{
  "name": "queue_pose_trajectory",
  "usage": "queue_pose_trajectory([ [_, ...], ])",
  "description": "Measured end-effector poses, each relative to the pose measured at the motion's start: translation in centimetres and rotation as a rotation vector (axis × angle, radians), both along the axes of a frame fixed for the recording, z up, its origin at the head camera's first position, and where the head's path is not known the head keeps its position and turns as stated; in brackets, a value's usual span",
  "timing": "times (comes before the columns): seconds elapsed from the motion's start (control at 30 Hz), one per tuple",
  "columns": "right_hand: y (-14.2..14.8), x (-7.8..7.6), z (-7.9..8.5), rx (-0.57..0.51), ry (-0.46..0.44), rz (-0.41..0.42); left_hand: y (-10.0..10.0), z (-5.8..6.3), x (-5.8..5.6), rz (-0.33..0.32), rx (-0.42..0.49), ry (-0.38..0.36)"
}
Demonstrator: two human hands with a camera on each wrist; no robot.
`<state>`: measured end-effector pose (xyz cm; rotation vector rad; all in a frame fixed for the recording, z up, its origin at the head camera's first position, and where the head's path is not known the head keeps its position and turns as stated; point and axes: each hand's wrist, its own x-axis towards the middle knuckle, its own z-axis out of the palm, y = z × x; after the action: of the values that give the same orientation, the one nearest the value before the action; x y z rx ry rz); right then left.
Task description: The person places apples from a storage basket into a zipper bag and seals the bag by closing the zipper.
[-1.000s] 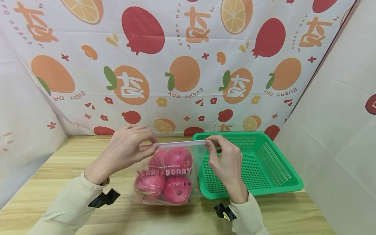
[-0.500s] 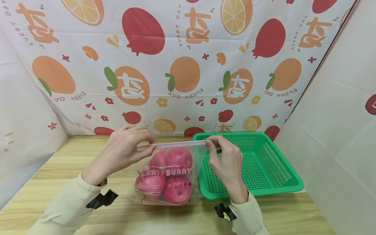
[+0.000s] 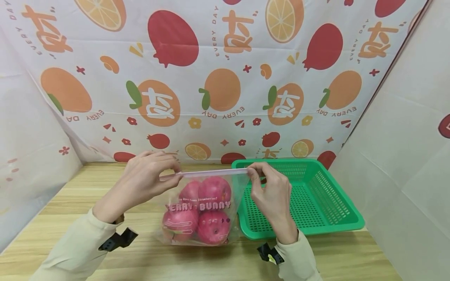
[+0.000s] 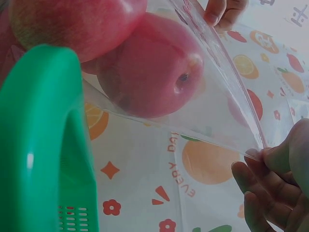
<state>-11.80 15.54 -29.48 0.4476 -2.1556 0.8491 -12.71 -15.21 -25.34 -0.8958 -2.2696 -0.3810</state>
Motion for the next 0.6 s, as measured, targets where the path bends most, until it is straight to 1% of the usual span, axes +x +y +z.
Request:
queue_pose_trajectory([
  [0.27, 0.01, 0.11, 0.02, -0.003, -0.012, -0.008, -0.4, -0.04, 0.11, 0.008, 0.004, -0.01],
  [0.6, 0.04, 0.13, -0.04, 0.0, -0.001, -0.011, -0.78, 0.03, 0.34, 0.019, 0.006, -0.033],
])
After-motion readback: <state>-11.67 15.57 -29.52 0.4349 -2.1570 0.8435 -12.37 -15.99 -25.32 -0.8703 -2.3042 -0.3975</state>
